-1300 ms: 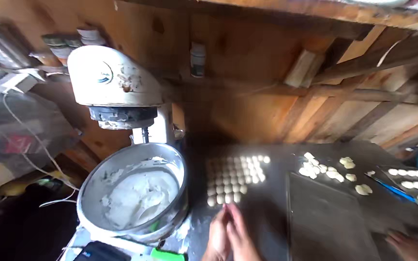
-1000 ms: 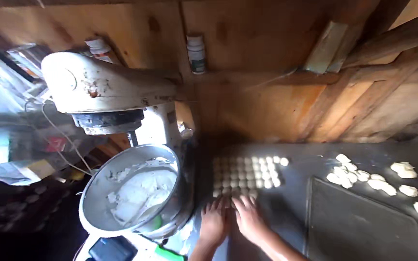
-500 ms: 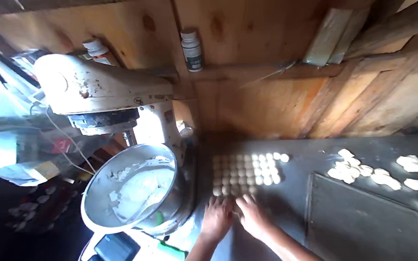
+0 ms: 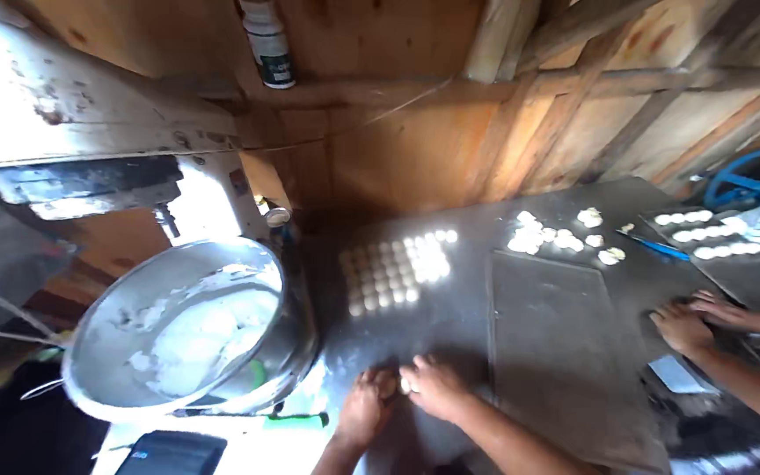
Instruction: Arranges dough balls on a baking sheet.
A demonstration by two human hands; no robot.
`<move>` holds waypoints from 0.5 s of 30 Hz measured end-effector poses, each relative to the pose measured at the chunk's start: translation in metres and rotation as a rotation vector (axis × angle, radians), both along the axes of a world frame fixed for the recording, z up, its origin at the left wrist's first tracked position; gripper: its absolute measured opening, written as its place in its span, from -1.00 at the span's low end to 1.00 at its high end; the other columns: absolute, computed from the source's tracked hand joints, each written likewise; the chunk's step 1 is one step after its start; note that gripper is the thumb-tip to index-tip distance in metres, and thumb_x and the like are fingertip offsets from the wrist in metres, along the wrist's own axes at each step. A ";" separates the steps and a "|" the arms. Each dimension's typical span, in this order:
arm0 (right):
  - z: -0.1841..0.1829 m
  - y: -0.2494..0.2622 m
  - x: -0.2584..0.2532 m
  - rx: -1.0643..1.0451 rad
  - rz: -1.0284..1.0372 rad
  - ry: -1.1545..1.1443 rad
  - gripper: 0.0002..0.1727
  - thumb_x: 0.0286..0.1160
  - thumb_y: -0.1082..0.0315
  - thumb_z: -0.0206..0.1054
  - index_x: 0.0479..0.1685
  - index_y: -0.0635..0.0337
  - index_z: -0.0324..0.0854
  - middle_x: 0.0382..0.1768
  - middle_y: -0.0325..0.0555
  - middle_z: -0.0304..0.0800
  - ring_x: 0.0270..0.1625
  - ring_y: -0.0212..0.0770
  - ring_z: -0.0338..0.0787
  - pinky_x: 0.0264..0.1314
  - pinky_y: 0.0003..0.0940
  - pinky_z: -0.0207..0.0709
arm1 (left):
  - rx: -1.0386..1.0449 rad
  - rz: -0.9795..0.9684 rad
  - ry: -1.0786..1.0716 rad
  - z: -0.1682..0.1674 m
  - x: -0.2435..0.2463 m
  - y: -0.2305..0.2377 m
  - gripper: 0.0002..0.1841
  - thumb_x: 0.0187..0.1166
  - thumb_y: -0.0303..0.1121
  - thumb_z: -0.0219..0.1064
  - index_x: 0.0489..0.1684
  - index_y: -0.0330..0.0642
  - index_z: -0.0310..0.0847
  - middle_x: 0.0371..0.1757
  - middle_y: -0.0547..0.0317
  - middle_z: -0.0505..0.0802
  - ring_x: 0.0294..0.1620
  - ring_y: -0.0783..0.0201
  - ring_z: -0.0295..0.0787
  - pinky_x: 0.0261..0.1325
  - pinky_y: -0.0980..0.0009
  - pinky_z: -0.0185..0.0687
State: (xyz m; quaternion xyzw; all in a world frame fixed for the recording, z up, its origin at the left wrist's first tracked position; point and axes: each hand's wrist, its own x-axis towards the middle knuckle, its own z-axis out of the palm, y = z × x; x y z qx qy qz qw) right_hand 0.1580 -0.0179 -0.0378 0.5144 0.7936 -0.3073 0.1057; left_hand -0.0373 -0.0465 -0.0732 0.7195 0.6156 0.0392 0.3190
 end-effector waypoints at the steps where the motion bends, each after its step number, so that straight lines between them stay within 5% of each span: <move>1: -0.001 -0.004 0.001 0.006 -0.002 0.025 -0.53 0.64 0.07 0.28 0.51 -0.15 0.56 0.49 0.22 0.58 0.49 0.31 0.62 0.37 0.36 0.57 | 0.031 -0.015 -0.015 -0.004 -0.001 -0.001 -0.46 0.47 -0.05 0.43 0.48 0.05 0.68 0.47 0.02 0.75 0.56 -0.05 0.60 0.60 -0.04 0.50; 6: 0.036 -0.040 0.102 0.111 -0.291 0.221 -0.52 0.64 0.04 0.33 0.51 -0.12 0.61 0.39 0.10 0.71 0.49 0.13 0.65 0.55 0.17 0.51 | 0.064 -0.086 -0.127 0.021 0.035 -0.004 -0.45 0.42 -0.03 0.53 0.37 -0.06 0.73 0.34 -0.11 0.81 0.42 -0.10 0.71 0.48 -0.09 0.62; 10: 0.058 -0.089 0.232 0.104 -0.480 0.140 -0.45 0.63 0.00 0.34 0.55 -0.01 0.59 0.45 0.06 0.69 0.54 0.04 0.64 0.66 0.06 0.45 | 0.006 -0.311 -0.221 0.056 0.147 -0.012 -0.43 0.47 0.02 0.50 0.45 -0.02 0.70 0.41 0.02 0.80 0.51 0.02 0.66 0.62 0.00 0.52; 15: 0.027 -0.113 0.286 0.012 -0.426 0.021 -0.46 0.61 -0.04 0.36 0.55 -0.16 0.59 0.47 0.13 0.64 0.49 0.18 0.65 0.51 0.21 0.55 | -0.039 -0.495 0.105 0.040 0.243 -0.013 -0.48 0.51 0.10 0.38 0.37 0.06 0.73 0.47 0.03 0.75 0.61 -0.07 0.53 0.62 -0.19 0.35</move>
